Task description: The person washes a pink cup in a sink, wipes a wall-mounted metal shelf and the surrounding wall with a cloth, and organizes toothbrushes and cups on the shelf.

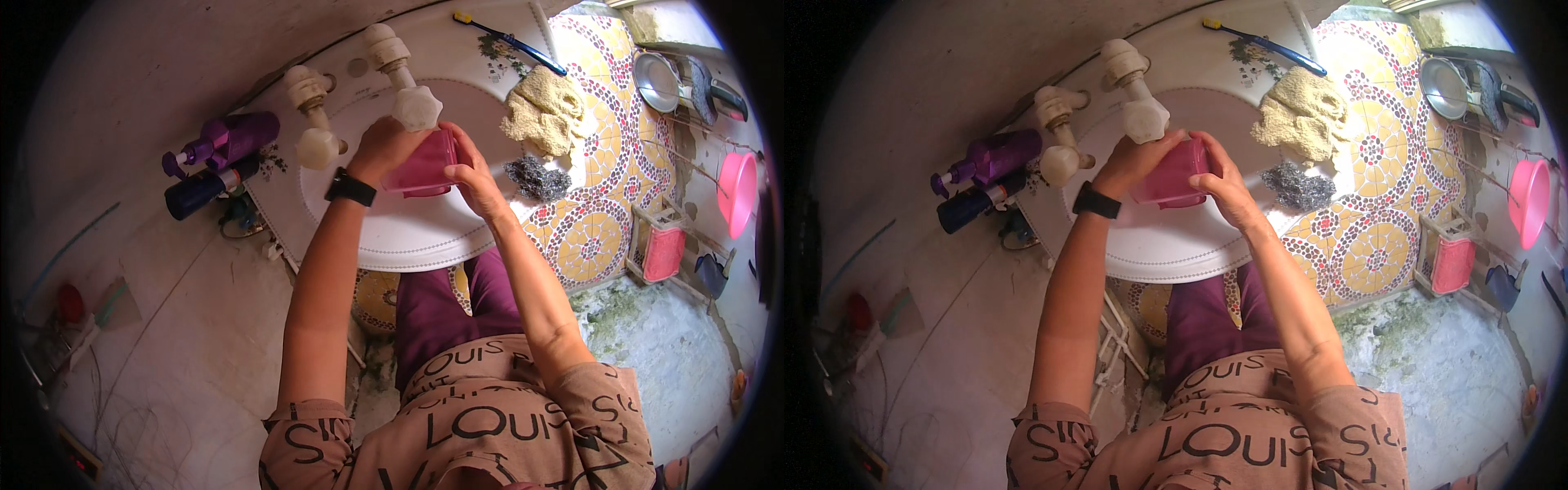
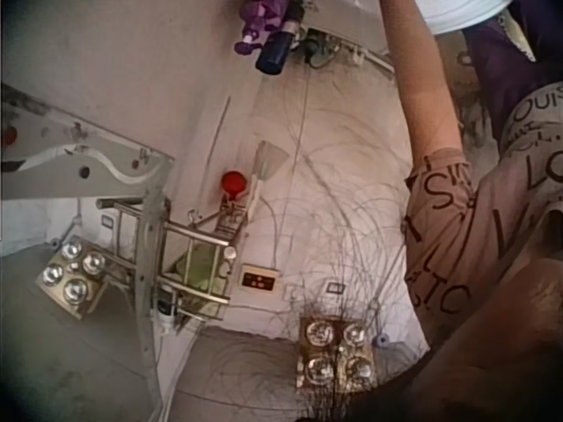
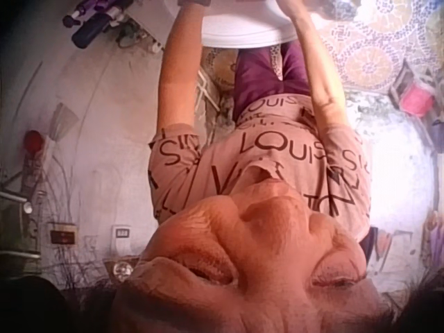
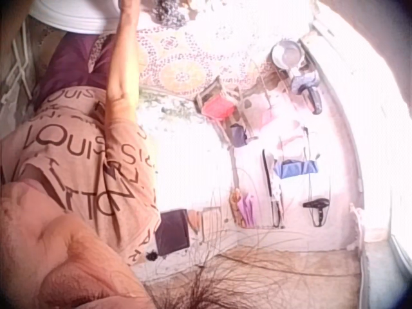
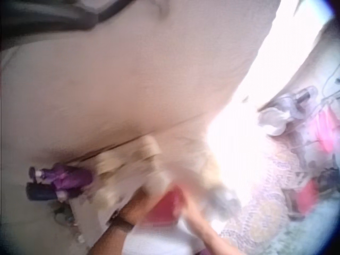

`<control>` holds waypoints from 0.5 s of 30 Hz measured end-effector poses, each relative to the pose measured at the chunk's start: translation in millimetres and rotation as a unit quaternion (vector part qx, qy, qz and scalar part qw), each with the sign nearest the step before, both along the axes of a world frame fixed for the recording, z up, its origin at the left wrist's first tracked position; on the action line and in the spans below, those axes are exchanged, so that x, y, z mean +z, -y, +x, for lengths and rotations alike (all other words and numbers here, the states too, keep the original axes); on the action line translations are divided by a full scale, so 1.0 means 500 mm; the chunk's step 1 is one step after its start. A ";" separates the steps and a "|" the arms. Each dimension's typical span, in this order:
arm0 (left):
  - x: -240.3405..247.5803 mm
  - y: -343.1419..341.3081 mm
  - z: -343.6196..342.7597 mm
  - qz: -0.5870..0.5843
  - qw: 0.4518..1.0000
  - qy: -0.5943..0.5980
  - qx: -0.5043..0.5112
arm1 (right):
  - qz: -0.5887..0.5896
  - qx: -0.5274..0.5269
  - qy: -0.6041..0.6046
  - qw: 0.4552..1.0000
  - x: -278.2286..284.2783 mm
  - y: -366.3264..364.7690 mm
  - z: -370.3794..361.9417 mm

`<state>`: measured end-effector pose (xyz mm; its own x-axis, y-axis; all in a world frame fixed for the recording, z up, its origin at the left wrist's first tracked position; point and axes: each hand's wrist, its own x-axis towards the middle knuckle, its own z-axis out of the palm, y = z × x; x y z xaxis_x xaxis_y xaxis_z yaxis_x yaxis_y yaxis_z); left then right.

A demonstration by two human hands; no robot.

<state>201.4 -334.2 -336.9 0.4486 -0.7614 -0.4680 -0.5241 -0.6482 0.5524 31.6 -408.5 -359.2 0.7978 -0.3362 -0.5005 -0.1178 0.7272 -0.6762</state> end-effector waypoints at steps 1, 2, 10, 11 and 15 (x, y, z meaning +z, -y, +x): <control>-0.031 -0.027 0.024 -0.014 0.974 -0.219 0.058 | 0.030 0.012 0.034 0.999 0.003 0.002 -0.002; -0.046 -0.047 0.040 -0.027 0.897 -0.426 0.113 | 0.060 0.024 0.068 0.996 0.004 0.003 -0.004; 0.002 -0.095 0.003 -0.078 0.787 -0.593 0.150 | 0.087 0.022 0.086 0.992 -0.025 0.020 -0.004; 0.003 -0.102 -0.002 -0.098 0.811 -0.566 0.106 | 0.085 0.039 0.084 0.992 -0.027 0.020 -0.001; 0.024 -0.097 -0.036 -0.141 0.841 -0.503 0.142 | 0.054 0.019 0.042 0.997 -0.035 0.020 0.008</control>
<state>183.2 -285.8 -324.8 0.1161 -0.8349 -0.5380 0.4534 -0.4374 0.7766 35.5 -418.5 -376.8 0.8491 -0.2527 -0.4638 -0.0934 0.7925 -0.6027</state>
